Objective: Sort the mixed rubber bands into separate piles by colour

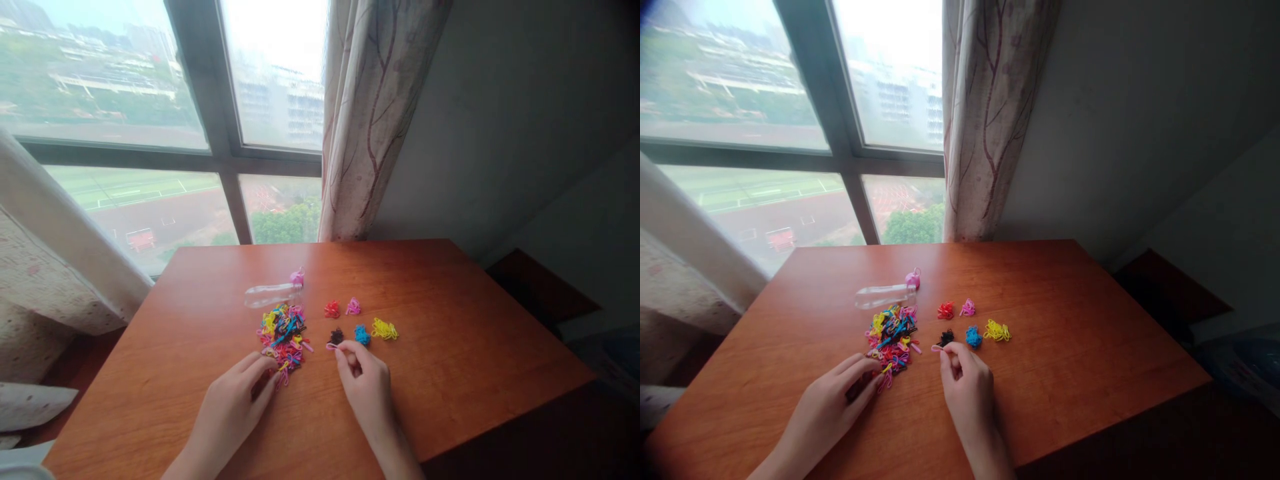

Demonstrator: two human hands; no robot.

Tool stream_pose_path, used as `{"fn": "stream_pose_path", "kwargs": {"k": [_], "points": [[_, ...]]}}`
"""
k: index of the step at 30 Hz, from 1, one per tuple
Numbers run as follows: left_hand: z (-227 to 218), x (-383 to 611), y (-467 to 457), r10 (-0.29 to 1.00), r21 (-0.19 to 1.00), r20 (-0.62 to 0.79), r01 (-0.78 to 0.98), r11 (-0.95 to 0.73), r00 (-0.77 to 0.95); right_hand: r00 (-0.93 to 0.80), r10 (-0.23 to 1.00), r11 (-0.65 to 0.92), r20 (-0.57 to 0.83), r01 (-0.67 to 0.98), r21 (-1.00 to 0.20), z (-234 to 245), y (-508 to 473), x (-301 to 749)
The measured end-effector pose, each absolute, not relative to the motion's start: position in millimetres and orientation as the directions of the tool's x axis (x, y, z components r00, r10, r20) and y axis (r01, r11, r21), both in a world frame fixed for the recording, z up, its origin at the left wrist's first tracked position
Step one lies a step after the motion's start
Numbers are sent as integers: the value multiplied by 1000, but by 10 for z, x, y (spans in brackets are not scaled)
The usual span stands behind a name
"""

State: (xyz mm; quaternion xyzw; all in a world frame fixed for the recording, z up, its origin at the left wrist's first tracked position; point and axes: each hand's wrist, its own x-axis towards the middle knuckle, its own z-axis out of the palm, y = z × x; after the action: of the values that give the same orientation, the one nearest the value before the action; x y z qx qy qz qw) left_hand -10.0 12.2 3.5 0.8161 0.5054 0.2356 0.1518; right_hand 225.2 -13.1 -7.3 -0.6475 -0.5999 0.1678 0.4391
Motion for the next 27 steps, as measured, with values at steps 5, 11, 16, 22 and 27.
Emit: {"fn": "stream_pose_path", "kwargs": {"k": [5,11,16,22,27], "points": [[35,-101,115,898,483,225,757,-440,379,233,896,52,378,791,-610,28,53,2519],[27,-102,125,900,486,201,759,-434,387,203,937,-117,285,949,-292,242,493,2831],[22,-100,117,902,481,184,764,-430,391,171,969,-146,177,978,-146,226,676,2812],[65,-90,99,899,507,166,747,-430,405,181,963,-146,200,974,-176,242,596,2779],[52,-90,95,896,517,186,735,-438,403,44,959,95,280,880,-465,244,312,2488]]}}
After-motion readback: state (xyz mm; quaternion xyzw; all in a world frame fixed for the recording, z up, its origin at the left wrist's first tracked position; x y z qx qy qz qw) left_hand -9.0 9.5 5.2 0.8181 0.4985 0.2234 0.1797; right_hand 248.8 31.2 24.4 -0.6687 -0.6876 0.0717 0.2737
